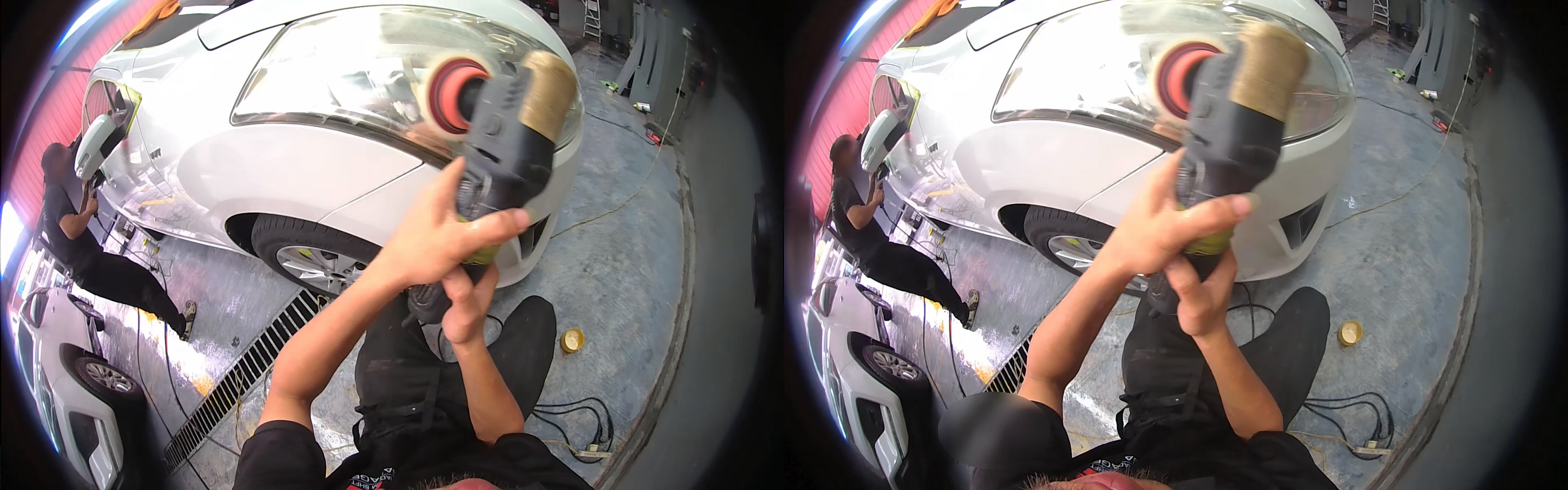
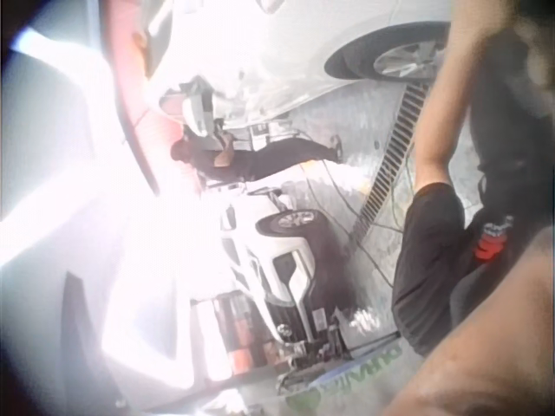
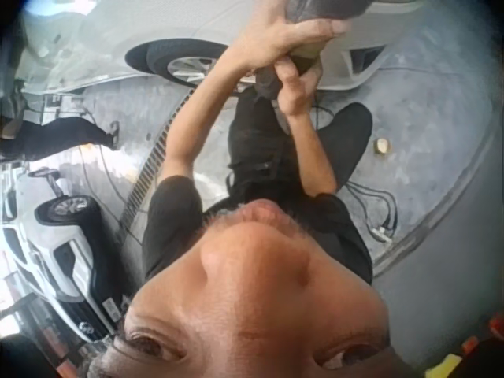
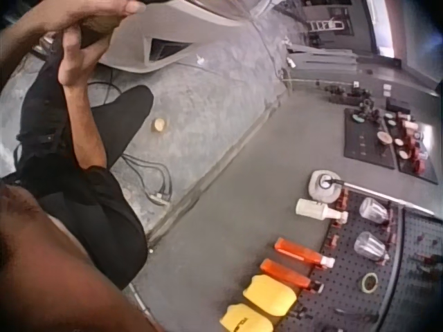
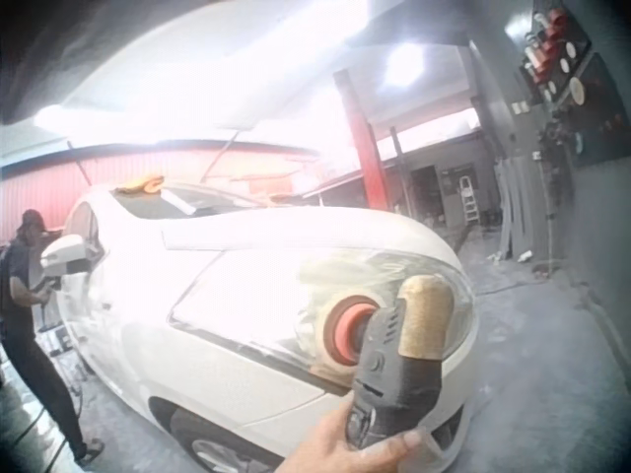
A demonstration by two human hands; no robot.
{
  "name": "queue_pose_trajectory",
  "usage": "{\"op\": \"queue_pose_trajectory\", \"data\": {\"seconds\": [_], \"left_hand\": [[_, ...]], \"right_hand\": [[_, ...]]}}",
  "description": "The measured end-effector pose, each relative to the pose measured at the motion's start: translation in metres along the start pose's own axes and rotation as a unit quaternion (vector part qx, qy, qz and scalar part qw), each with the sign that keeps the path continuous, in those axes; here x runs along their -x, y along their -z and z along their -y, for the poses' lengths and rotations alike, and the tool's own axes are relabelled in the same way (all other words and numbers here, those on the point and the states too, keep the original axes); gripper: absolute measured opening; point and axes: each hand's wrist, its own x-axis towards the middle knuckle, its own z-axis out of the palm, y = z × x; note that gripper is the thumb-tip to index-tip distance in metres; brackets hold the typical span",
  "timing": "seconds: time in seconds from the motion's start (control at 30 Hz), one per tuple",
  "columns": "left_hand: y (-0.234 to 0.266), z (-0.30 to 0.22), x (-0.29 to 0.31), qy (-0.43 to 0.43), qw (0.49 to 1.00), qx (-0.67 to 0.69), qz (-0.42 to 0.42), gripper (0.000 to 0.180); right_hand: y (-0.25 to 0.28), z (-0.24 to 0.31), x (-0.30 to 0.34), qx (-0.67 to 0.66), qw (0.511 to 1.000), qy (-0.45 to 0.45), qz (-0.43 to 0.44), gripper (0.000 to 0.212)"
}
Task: The person uses a handheld electric polisher with a buffing pad to polish the front headlight of a white car. They move the tool across the headlight surface in circular motions, occasionally pausing to touch the surface.
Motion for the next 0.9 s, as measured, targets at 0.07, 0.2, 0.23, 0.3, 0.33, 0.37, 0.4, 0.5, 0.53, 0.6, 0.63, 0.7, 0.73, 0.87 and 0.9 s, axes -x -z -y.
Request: {"op": "queue_pose_trajectory", "data": {"seconds": [0.07,0.2,0.23,0.3,0.33,0.37,0.4,0.5,0.53,0.6,0.63,0.7,0.73,0.87,0.9], "left_hand": [[0.01,-0.011,0.011,0.019,0.999,0.031,-0.025,0.07],[0.052,0.0,0.047,0.015,0.988,0.103,-0.112,0.051],[0.07,0.0,0.052,-0.015,0.988,0.113,-0.108,0.048],[0.094,-0.003,0.055,-0.031,0.984,0.124,-0.122,0.055],[0.1,-0.003,0.055,-0.01,0.983,0.128,-0.129,0.067],[0.103,0.0,0.054,0.021,0.981,0.125,-0.148,0.068],[0.098,-0.007,0.052,0.095,0.979,0.082,-0.162,0.071],[0.038,-0.003,0.043,-0.017,0.987,-0.042,-0.155,0.085],[0.019,0.004,0.037,-0.09,0.991,0.004,-0.099,0.084],[-0.013,0.017,0.032,-0.102,0.993,0.002,-0.059,0.078],[-0.02,0.013,0.032,-0.088,0.995,-0.003,-0.046,0.073],[-0.021,0.007,0.012,-0.067,0.997,-0.016,-0.027,0.067],[-0.024,0.008,0.009,-0.059,0.997,-0.033,-0.027,0.066],[-0.023,0.002,0.006,-0.066,0.996,-0.028,-0.049,0.065],[-0.018,0.002,0.01,-0.079,0.995,-0.02,-0.06,0.065]], "right_hand": [[-0.011,0.015,-0.003,0.008,0.997,-0.036,0.07,0.063],[-0.046,-0.005,-0.004,0.091,0.987,0.029,0.128,0.081],[-0.059,-0.009,-0.006,0.107,0.982,0.006,0.158,0.082],[-0.077,-0.005,-0.014,0.122,0.969,-0.035,0.212,0.084],[-0.079,-0.007,-0.016,0.107,0.974,-0.032,0.198,0.083],[-0.081,-0.012,-0.019,0.08,0.976,-0.027,0.201,0.083],[-0.066,-0.028,-0.017,0.064,0.975,-0.045,0.209,0.083],[-0.001,-0.054,0.012,-0.078,0.982,-0.071,0.156,0.069],[0.016,-0.055,0.026,-0.079,0.988,-0.083,0.101,0.07],[0.034,-0.045,0.046,-0.124,0.989,-0.083,-0.024,0.075],[0.033,-0.041,0.047,-0.157,0.982,-0.085,-0.065,0.075],[0.025,-0.028,0.021,-0.142,0.974,-0.088,-0.155,0.073],[0.024,-0.021,0.018,-0.14,0.972,-0.092,-0.162,0.073],[0.021,-0.005,0.002,-0.106,0.979,-0.086,-0.15,0.073],[0.017,-0.006,0.003,-0.097,0.983,-0.086,-0.133,0.073]]}}
